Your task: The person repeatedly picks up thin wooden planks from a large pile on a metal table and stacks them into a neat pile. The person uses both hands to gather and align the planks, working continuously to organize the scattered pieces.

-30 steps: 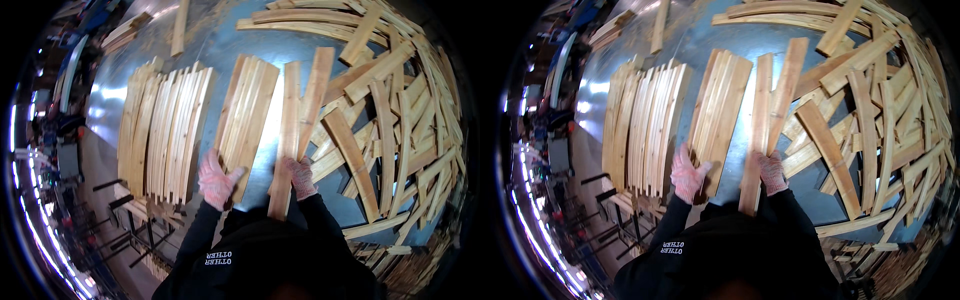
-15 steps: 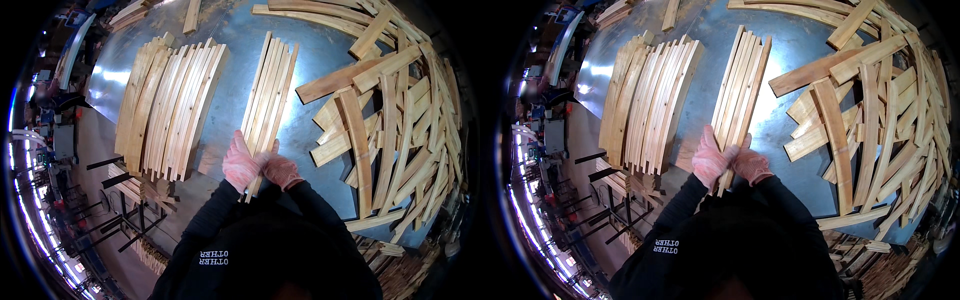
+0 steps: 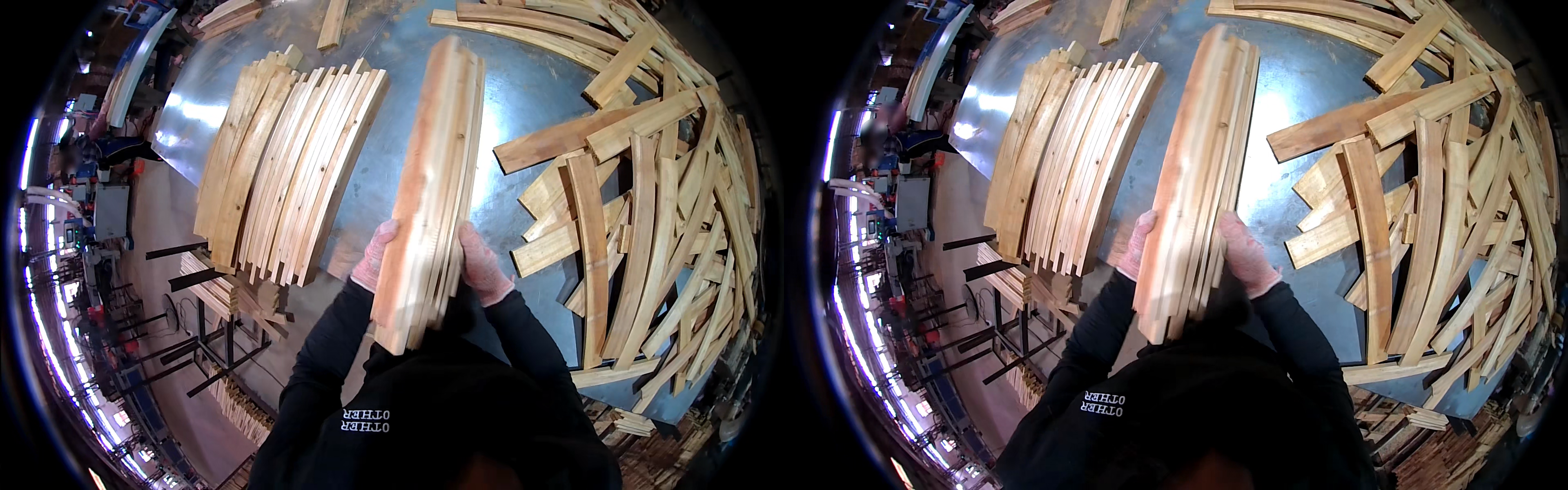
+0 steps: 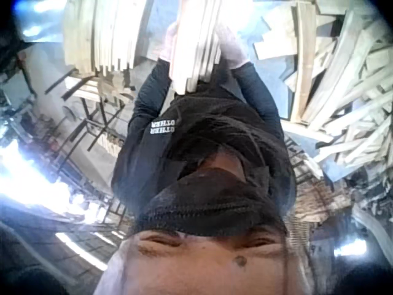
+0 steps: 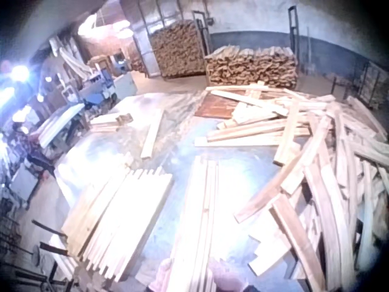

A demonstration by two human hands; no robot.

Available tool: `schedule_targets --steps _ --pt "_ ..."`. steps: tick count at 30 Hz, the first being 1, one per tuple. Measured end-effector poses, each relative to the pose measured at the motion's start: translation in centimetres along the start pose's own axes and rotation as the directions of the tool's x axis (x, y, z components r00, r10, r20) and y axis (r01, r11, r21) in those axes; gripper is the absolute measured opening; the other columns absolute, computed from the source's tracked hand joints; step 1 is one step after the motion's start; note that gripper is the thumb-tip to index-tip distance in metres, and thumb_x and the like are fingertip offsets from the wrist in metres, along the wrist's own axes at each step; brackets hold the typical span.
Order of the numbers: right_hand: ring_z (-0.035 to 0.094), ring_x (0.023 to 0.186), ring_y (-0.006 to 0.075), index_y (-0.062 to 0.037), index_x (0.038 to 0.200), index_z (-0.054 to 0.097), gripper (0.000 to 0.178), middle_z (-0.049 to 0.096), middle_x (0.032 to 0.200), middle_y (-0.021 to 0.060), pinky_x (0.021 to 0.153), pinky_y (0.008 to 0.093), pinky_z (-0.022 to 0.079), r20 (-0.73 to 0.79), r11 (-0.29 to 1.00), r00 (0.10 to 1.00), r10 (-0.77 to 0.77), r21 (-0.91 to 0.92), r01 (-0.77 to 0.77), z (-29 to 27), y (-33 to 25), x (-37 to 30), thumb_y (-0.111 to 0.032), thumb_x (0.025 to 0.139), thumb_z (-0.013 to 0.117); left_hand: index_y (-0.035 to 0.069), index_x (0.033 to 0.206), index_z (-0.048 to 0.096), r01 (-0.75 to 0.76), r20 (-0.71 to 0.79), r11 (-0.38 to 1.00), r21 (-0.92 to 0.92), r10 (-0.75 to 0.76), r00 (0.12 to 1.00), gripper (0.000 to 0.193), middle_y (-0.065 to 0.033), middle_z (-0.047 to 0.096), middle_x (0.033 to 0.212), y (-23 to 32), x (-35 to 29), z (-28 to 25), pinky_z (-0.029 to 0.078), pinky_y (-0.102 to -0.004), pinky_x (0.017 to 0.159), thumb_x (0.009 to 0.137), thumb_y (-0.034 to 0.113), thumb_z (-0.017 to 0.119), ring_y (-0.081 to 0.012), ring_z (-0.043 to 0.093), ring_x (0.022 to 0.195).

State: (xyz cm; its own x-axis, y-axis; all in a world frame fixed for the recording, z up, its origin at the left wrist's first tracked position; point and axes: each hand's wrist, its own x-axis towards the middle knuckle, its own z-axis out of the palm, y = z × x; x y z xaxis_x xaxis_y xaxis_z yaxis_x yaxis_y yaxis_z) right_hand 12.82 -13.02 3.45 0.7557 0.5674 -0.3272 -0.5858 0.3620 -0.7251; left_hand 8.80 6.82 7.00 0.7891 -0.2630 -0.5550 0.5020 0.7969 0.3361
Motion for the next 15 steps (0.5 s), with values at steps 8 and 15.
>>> schedule_targets --steps 8,15 --pt "0.068 0.108 0.0319 0.0097 0.156 0.004 0.102 0.066 0.121 0.0227 0.090 0.0354 0.052 -0.115 0.554 0.987 0.110 -0.818 -0.157 2.5 1.9 1.5 -0.056 0.097 0.057 0.004 0.122 0.068 0.279 -0.499 0.630 0.724 0.200 0.843 0.053 -0.0178 0.071 0.115 0.0 -2.2 -8.8 0.056 -0.0441 0.088 0.101 0.049 0.050 -0.0313 0.069 0.103" --pt "0.072 0.092 0.0332 0.0185 0.151 0.000 0.121 0.071 0.108 0.0238 0.075 0.0382 0.056 -0.085 0.278 0.986 0.144 -0.953 -0.123 6.9 7.7 4.7 -0.079 0.092 0.041 0.008 0.107 0.072 0.428 -0.093 -0.188 0.884 0.826 0.556 0.032 -0.0186 0.071 0.103 12.0 -9.7 -3.8 0.056 -0.0429 0.075 0.095 0.036 0.064 -0.0366 0.069 0.089"
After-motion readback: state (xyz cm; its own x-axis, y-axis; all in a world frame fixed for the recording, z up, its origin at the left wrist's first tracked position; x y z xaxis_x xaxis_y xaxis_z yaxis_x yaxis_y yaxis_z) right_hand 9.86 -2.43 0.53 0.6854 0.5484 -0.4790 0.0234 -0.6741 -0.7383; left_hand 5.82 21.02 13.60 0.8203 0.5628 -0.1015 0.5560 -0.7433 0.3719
